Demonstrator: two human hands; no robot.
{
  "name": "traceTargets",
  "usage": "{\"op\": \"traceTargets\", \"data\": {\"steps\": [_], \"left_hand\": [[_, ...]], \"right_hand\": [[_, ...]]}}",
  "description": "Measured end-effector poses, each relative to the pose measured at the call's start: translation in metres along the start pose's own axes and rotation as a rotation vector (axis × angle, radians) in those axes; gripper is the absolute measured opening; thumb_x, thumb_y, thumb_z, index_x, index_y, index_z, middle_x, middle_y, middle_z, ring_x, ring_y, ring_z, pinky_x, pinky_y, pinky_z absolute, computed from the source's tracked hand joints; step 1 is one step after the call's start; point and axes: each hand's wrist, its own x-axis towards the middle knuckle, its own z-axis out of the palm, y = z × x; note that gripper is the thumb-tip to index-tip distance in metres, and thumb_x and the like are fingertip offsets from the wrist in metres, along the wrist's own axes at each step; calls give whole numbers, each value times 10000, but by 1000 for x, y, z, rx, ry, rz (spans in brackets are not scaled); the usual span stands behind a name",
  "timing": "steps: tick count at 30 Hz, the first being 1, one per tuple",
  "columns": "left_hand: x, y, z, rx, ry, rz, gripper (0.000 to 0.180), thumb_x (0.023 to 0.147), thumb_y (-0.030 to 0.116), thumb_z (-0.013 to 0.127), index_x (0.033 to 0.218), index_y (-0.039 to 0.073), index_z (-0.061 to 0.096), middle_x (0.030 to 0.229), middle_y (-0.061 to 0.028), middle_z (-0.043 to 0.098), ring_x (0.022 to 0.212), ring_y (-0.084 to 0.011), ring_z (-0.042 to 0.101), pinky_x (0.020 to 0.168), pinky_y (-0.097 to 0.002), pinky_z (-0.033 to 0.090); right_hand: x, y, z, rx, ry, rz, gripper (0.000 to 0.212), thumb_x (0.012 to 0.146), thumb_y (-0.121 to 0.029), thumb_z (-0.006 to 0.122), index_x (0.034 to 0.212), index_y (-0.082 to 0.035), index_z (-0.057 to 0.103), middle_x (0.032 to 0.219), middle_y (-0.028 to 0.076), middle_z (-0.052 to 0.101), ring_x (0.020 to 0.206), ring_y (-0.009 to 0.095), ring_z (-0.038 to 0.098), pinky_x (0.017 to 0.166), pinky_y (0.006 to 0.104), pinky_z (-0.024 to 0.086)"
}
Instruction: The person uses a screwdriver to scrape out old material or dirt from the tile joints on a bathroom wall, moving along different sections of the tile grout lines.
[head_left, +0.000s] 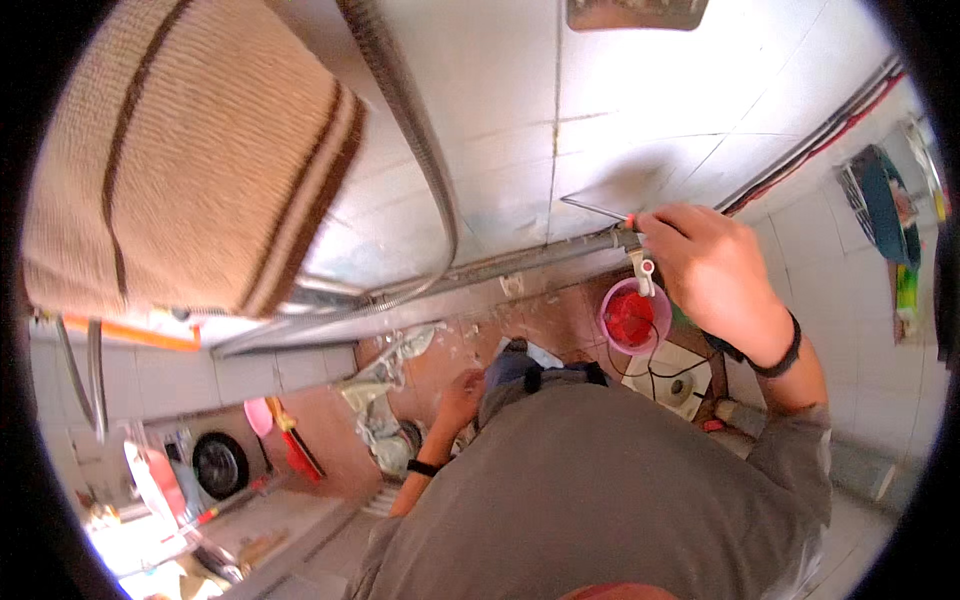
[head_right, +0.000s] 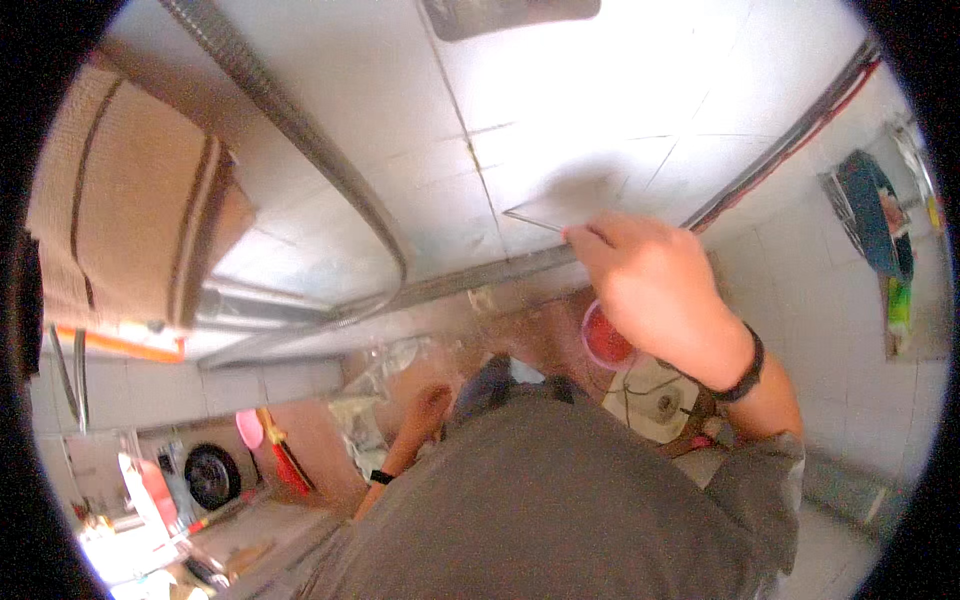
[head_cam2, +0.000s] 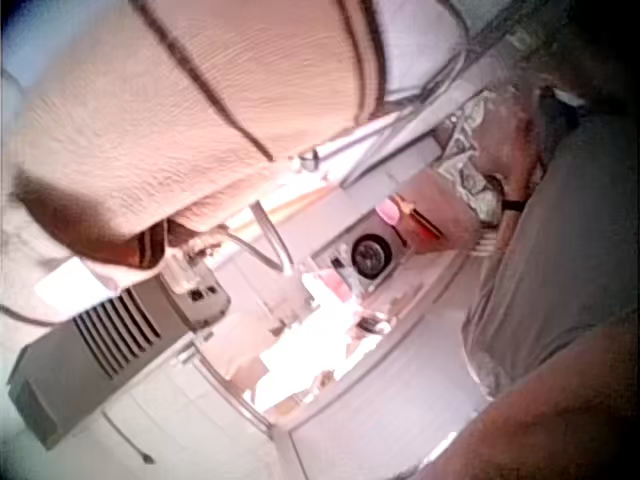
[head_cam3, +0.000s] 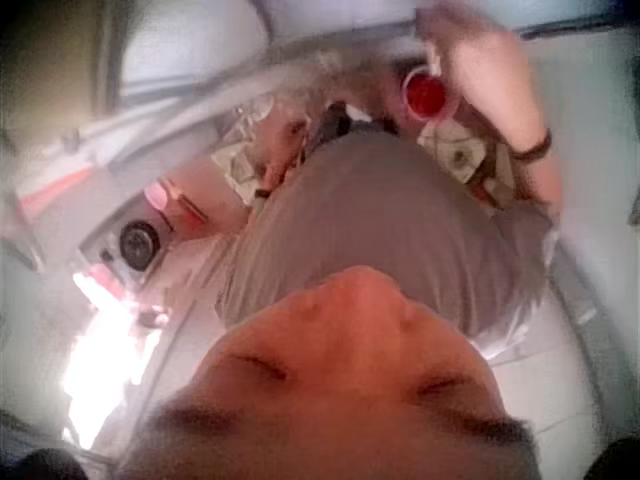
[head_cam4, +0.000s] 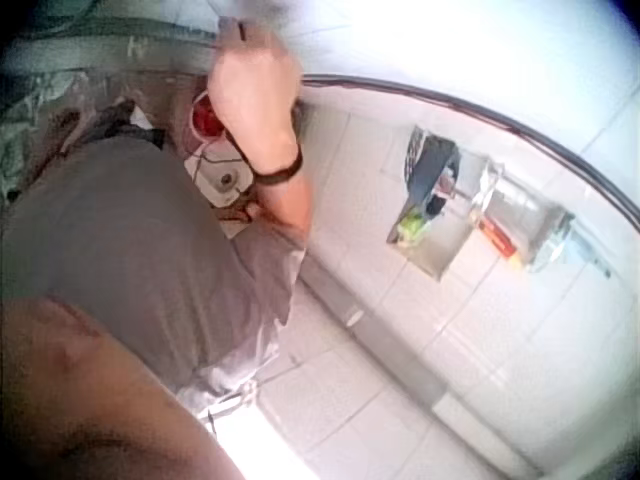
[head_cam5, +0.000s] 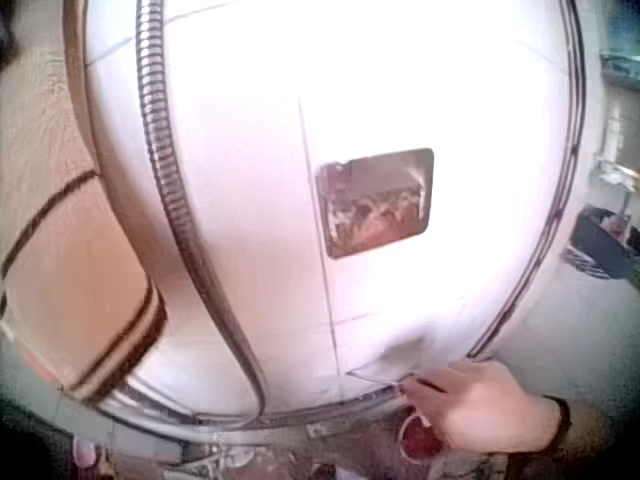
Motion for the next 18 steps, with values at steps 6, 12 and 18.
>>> {"op": "traceTargets", "data": {"steps": [6,12,18], "left_hand": [[-28,30,62,-143,101,169,302,886,151,621,1135,-14,586,1019,-160,661,918,-223,642,796,-319,498],[-65,46,85,-189,264,58,267,888,130,621,1108,-21,603,943,-137,679,845,-202,650,758,-313,505],[-73,38,95,-238,303,8,264,887,117,630,1105,-31,608,990,-113,680,872,-139,630,761,-272,501]], "right_hand": [[1,9,-5,49,66,-116,224,773,-81,549,974,-5,613,865,105,580,751,282,618,593,380,519],[5,4,-6,-87,-99,-145,254,718,-42,602,971,-16,609,882,89,593,755,284,614,616,360,503],[12,7,4,-68,19,-325,74,765,-93,552,745,-31,587,773,147,594,691,319,633,588,426,519]]}}
